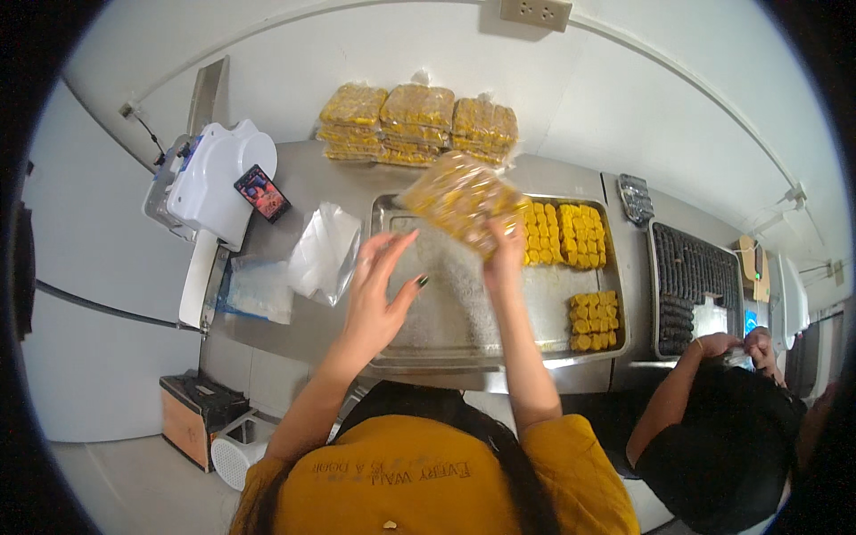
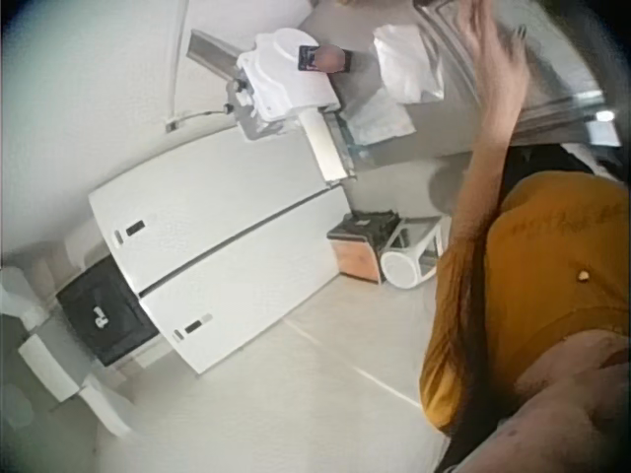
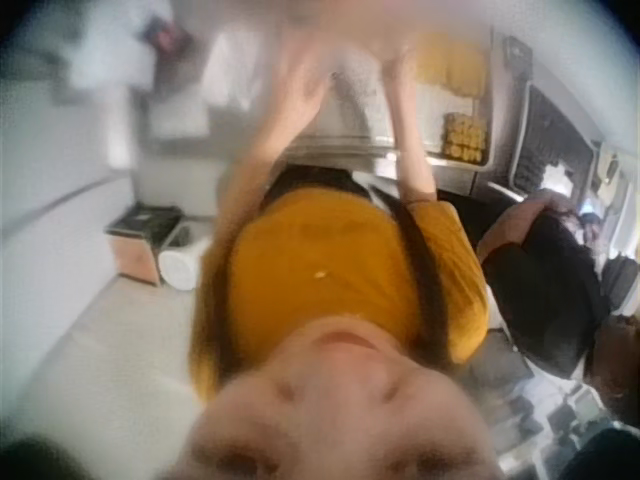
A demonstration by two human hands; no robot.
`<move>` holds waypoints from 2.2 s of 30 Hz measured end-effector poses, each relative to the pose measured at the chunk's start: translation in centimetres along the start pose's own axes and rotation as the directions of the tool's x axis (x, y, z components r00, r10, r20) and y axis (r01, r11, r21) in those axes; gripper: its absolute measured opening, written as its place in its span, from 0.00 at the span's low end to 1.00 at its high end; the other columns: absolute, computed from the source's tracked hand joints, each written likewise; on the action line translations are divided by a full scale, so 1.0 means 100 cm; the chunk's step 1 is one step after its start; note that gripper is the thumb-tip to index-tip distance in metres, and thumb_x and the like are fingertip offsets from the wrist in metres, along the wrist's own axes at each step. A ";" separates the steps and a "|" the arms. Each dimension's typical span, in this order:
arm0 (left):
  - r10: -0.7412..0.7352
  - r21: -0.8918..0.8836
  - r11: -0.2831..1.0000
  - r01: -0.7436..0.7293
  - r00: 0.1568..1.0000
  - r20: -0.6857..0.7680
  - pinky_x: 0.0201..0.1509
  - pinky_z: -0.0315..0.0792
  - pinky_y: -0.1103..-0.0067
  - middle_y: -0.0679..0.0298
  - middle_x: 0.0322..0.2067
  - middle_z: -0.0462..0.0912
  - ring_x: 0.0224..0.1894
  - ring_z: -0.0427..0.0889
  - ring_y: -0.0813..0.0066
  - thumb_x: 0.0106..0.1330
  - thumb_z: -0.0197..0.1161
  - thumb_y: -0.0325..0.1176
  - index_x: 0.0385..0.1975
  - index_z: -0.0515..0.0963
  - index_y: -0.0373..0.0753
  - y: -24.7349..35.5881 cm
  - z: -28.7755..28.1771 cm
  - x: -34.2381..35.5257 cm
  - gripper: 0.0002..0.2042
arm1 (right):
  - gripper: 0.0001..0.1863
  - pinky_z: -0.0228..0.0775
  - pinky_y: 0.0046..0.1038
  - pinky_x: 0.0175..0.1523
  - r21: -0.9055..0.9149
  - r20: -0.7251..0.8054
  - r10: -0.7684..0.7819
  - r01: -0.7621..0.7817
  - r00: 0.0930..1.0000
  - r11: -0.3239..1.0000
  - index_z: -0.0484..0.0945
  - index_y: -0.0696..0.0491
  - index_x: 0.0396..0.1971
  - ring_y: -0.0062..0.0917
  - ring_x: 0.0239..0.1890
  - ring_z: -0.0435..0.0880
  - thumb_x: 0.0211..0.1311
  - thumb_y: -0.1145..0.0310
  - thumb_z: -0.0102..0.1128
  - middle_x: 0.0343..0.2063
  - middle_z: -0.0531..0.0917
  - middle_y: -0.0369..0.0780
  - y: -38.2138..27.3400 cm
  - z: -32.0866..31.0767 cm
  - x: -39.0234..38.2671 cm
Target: The person places yellow snack pieces from a metal tray into clear plastic bags, then seals each bag and stacks it on the counter. The person repeats this process for multiple bags throughout the clip.
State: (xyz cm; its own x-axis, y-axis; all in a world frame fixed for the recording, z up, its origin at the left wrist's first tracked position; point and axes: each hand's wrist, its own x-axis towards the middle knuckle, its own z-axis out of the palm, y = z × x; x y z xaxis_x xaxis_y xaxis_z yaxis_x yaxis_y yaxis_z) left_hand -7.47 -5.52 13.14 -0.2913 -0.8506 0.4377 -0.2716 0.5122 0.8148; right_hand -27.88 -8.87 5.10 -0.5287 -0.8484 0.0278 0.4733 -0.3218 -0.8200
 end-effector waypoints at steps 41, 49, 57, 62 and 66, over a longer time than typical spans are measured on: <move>-0.732 0.382 0.667 0.640 0.659 0.173 0.44 0.72 0.75 0.54 0.36 0.76 0.38 0.78 0.63 0.57 0.53 0.22 0.38 0.77 0.35 -0.119 -0.104 -0.216 0.11 | 0.47 0.30 0.62 0.59 -0.474 -0.103 0.385 -0.385 0.917 0.792 0.52 0.45 0.64 0.41 0.66 0.49 0.50 0.28 0.39 0.64 0.52 0.44 0.040 -0.049 0.310; -0.726 -0.382 0.631 0.675 0.687 0.015 0.42 0.74 0.78 0.61 0.37 0.75 0.40 0.77 0.76 0.65 0.47 0.29 0.48 0.70 0.36 -0.083 -0.065 -0.088 0.14 | 0.49 0.31 0.61 0.60 -0.369 0.000 0.434 -0.403 0.901 0.837 0.52 0.43 0.64 0.42 0.66 0.46 0.46 0.25 0.40 0.64 0.53 0.44 0.029 -0.034 0.289; -0.606 -0.788 -0.068 0.612 0.602 0.520 0.65 0.56 0.66 0.45 0.63 0.40 0.61 0.56 0.50 0.64 0.50 0.52 0.62 0.34 0.29 -0.161 0.133 0.177 0.42 | 0.47 0.42 0.48 0.63 -0.168 0.051 0.425 -0.411 0.904 0.896 0.56 0.49 0.62 0.41 0.63 0.54 0.50 0.27 0.39 0.62 0.59 0.43 0.046 -0.059 0.297; -0.649 -0.779 -0.084 0.621 0.559 0.516 0.68 0.45 0.65 0.43 0.64 0.29 0.66 0.40 0.49 0.60 0.52 0.57 0.60 0.21 0.30 -0.223 0.184 0.207 0.51 | 0.41 0.45 0.43 0.65 -0.041 0.193 0.312 -0.310 0.930 0.950 0.56 0.50 0.61 0.37 0.62 0.58 0.57 0.33 0.35 0.61 0.60 0.43 0.057 -0.059 0.308; -0.615 -0.809 0.011 0.587 0.642 0.458 0.68 0.43 0.66 0.42 0.63 0.29 0.67 0.40 0.50 0.57 0.53 0.61 0.60 0.19 0.30 -0.244 0.199 0.213 0.54 | 0.39 0.50 0.41 0.63 -0.063 0.188 0.309 -0.303 0.932 0.951 0.57 0.51 0.60 0.35 0.60 0.60 0.59 0.35 0.35 0.59 0.62 0.45 0.054 -0.053 0.310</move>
State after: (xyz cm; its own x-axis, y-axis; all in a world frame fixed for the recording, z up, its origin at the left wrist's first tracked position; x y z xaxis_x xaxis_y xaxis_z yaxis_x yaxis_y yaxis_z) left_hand -25.25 -33.78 -4.99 -0.4398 -0.8071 -0.3939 0.5685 -0.5897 0.5736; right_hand -45.40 -34.67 -1.53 -0.2143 -0.9693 -0.1205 0.5662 -0.0227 -0.8240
